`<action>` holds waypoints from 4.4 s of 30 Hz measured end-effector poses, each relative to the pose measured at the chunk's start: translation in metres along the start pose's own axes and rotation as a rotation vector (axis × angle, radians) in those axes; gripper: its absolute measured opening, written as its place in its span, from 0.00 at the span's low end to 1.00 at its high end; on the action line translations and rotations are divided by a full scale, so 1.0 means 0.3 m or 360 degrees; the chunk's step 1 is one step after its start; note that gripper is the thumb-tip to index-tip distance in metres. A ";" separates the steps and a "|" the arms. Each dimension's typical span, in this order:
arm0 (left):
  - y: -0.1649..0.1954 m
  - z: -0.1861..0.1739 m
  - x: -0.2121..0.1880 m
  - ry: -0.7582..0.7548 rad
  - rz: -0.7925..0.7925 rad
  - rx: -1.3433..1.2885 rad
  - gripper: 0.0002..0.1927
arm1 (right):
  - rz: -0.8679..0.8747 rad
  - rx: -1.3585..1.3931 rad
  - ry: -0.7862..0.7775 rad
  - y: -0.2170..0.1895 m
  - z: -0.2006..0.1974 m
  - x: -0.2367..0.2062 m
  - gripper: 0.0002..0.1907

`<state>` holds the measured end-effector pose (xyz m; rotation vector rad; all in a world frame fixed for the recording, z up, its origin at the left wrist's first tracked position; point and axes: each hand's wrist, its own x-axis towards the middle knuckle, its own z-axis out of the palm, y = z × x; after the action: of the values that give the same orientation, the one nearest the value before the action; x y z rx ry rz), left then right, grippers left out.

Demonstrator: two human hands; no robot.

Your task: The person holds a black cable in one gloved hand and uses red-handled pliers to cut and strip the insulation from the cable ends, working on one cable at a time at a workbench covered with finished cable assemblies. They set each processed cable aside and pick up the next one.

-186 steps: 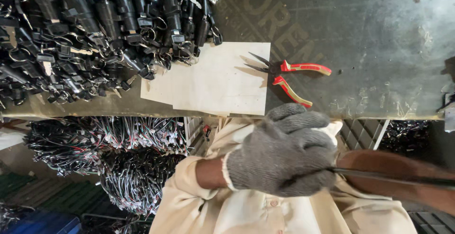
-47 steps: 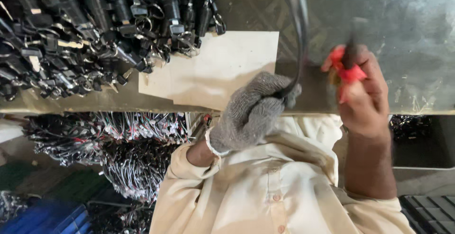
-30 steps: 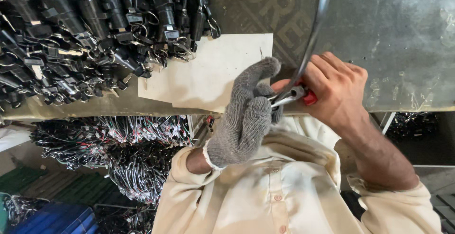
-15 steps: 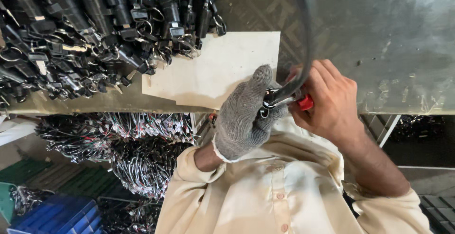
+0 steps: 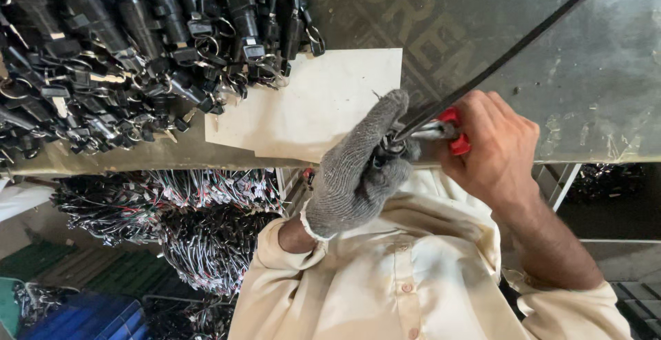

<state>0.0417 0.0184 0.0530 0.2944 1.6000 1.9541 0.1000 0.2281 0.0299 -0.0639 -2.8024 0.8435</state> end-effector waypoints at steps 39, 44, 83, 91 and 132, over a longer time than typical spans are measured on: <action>0.028 -0.076 0.053 -0.0618 0.0041 0.0428 0.30 | -0.0705 -0.1029 0.0015 0.044 -0.164 0.132 0.21; 0.011 -0.086 0.056 -0.0609 0.0050 0.0408 0.31 | -0.0514 -0.0923 -0.0339 0.049 -0.185 0.096 0.18; -0.163 -0.093 0.005 -0.0076 0.0683 0.1398 0.39 | -0.0051 0.0411 -0.0163 -0.011 0.175 0.000 0.15; -0.128 -0.075 -0.006 0.0020 0.0946 0.1906 0.37 | 0.0074 0.0149 -0.0148 -0.005 0.176 -0.041 0.14; 0.006 -0.196 0.015 0.0317 0.0276 0.0513 0.32 | -0.0299 -0.0118 -0.0052 0.071 0.232 0.107 0.28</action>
<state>0.0070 -0.0275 0.0391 0.3870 2.0861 1.8942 0.0533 0.2116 -0.0322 0.2004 -2.8136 0.7031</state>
